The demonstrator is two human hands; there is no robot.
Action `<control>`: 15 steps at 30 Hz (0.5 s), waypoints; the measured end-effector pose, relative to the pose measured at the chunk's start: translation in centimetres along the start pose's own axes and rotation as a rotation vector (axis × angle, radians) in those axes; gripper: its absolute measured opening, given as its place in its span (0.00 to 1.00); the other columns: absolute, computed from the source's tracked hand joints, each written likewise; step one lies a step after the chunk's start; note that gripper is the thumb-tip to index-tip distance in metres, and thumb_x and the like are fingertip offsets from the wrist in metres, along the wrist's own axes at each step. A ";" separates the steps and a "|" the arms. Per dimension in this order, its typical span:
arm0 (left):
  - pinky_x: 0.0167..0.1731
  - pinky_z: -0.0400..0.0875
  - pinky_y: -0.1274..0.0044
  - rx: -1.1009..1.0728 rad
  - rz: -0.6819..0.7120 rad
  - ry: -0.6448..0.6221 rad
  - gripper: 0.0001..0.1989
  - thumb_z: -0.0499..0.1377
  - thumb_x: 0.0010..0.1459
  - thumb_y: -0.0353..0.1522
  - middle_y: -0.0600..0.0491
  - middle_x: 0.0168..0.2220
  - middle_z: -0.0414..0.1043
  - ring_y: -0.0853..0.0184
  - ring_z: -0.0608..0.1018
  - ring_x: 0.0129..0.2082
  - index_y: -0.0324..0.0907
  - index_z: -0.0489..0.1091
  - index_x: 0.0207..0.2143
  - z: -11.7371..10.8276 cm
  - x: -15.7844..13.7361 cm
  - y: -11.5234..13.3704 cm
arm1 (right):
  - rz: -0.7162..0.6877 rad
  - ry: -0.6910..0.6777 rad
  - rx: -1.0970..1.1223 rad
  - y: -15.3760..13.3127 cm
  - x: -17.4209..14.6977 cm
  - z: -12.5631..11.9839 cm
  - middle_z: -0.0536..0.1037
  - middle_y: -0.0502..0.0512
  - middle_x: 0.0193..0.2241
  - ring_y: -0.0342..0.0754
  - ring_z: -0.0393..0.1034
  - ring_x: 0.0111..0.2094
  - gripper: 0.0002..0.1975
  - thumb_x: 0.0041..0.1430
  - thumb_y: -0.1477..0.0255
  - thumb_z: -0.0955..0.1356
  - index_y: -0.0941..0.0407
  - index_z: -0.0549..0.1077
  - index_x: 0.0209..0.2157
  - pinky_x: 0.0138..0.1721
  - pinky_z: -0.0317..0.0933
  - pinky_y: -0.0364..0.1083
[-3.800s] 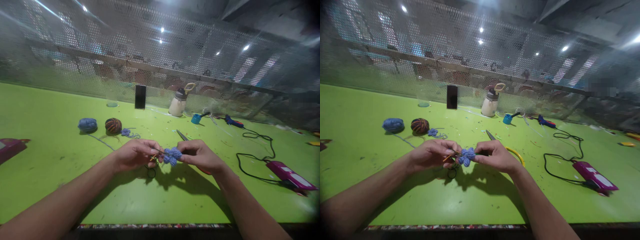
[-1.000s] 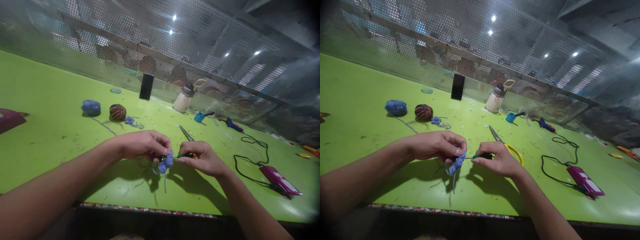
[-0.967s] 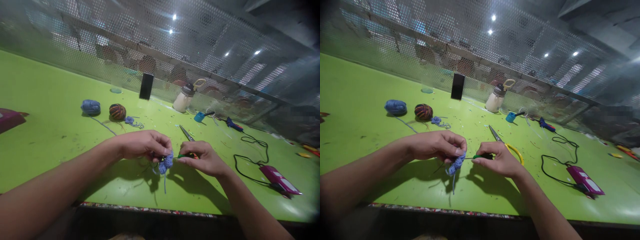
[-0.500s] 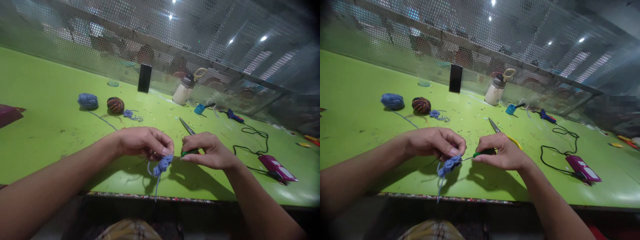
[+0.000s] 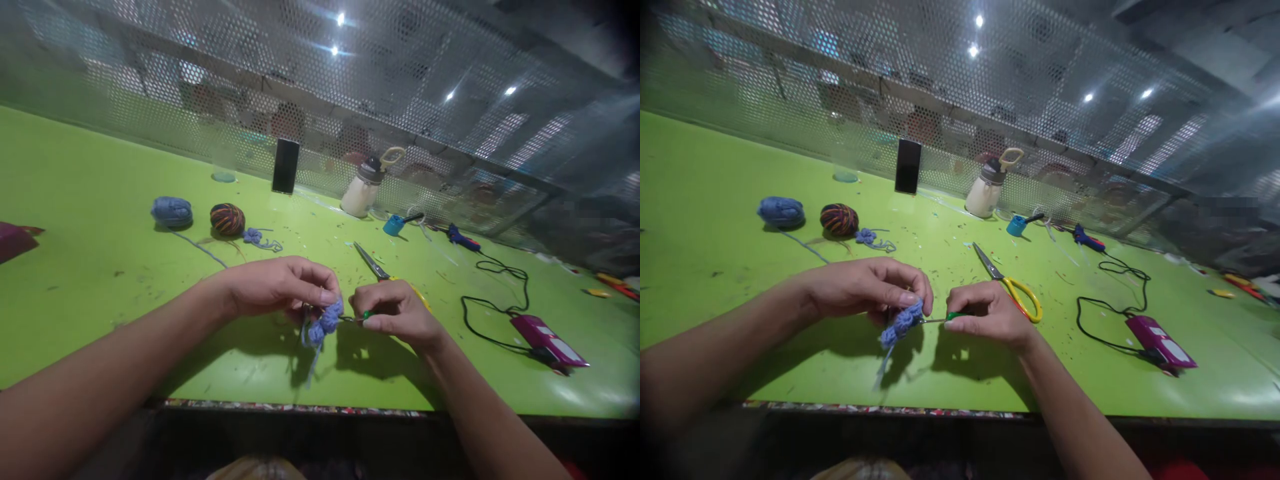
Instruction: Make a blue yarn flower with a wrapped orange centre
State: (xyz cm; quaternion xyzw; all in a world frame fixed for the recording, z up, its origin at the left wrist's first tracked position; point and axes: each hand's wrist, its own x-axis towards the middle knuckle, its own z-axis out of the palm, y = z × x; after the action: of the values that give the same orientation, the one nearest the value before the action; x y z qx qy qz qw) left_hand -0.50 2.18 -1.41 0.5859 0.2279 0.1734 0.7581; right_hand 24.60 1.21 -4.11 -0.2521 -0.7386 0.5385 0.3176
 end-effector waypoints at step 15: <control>0.21 0.53 0.80 0.170 0.120 0.283 0.11 0.61 0.59 0.38 0.60 0.22 0.64 0.75 0.61 0.21 0.39 0.68 0.30 0.2 0.2 0.2 | 0.053 0.190 -0.096 0.4 -0.7 -0.8 0.66 0.48 0.20 0.41 0.58 0.22 0.09 0.56 0.69 0.73 0.58 0.74 0.25 0.23 0.51 0.43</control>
State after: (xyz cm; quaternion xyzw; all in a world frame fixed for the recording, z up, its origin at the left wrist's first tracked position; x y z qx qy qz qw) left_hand -0.24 2.12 -1.24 0.6303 0.3108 0.2790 0.6544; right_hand 25.63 1.32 -4.49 -0.3361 -0.7232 0.4846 0.3594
